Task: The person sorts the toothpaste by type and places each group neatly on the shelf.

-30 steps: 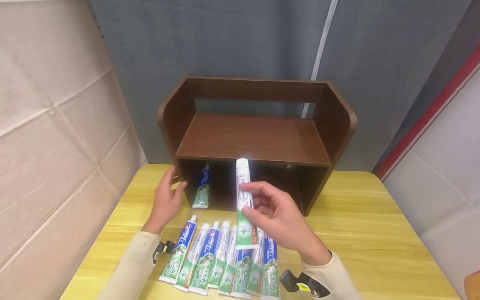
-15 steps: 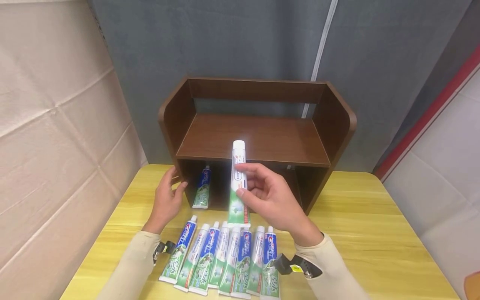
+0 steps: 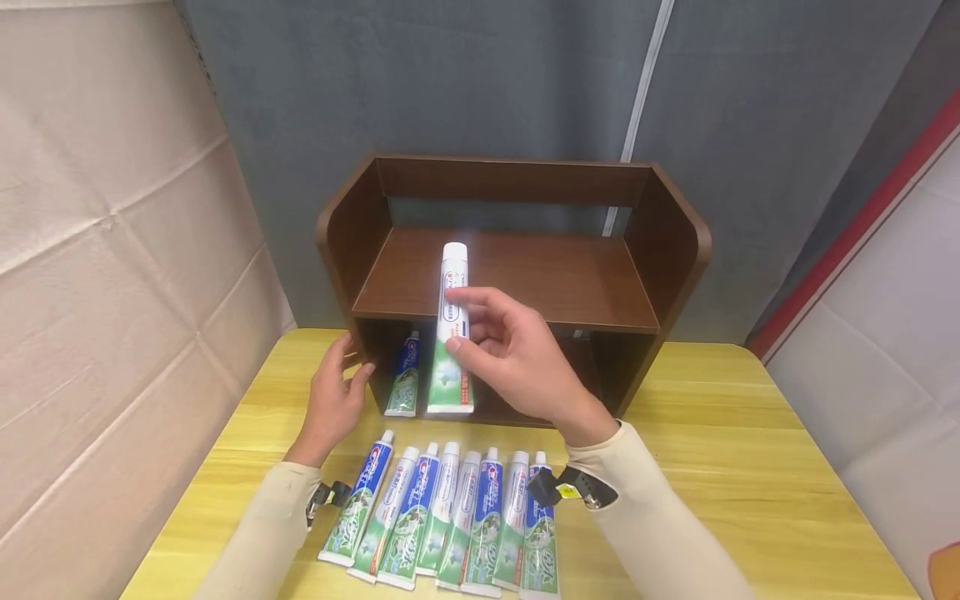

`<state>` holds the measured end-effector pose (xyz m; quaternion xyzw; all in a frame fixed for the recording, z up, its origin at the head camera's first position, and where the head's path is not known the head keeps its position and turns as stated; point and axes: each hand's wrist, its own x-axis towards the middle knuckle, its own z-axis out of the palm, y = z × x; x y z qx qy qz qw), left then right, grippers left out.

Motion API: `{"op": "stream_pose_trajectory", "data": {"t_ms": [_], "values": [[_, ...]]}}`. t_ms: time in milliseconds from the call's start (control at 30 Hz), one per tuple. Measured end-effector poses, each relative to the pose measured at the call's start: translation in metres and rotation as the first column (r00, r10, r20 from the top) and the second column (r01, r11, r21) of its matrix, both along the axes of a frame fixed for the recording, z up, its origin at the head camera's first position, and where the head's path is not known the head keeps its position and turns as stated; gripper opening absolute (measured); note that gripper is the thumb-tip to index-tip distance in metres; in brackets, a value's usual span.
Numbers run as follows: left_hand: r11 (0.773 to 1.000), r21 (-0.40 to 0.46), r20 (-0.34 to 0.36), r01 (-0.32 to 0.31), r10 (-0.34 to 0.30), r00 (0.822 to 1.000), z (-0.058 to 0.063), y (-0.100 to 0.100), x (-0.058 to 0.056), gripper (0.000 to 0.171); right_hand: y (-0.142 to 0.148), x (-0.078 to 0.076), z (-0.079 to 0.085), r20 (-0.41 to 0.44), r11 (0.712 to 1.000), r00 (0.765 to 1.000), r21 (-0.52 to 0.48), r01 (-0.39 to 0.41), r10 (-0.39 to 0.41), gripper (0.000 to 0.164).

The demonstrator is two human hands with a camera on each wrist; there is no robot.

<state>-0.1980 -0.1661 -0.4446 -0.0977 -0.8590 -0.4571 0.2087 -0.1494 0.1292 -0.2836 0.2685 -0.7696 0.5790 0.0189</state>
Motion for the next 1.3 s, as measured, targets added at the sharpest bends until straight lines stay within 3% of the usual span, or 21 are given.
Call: {"op": "stream_pose_trajectory", "data": {"t_ms": [500, 900, 1300], "values": [[1.0, -0.009, 0.008, 0.001, -0.001, 1.0, 0.0, 0.0, -0.002, 0.057, -0.025, -0.046, 0.016, 0.019, 1.0, 1.0, -0.01, -0.019, 0.019, 0.049], [1.0, -0.012, -0.009, 0.011, -0.011, 1.0, -0.001, -0.003, 0.0, 0.056, -0.045, -0.072, 0.022, 0.035, 0.998, 0.998, -0.051, -0.04, 0.042, 0.051], [1.0, 0.003, 0.022, 0.004, -0.005, 1.0, 0.001, -0.006, 0.0, 0.055, -0.067, -0.098, 0.025, 0.118, 0.999, 0.993, -0.042, -0.02, 0.025, 0.059]]}}
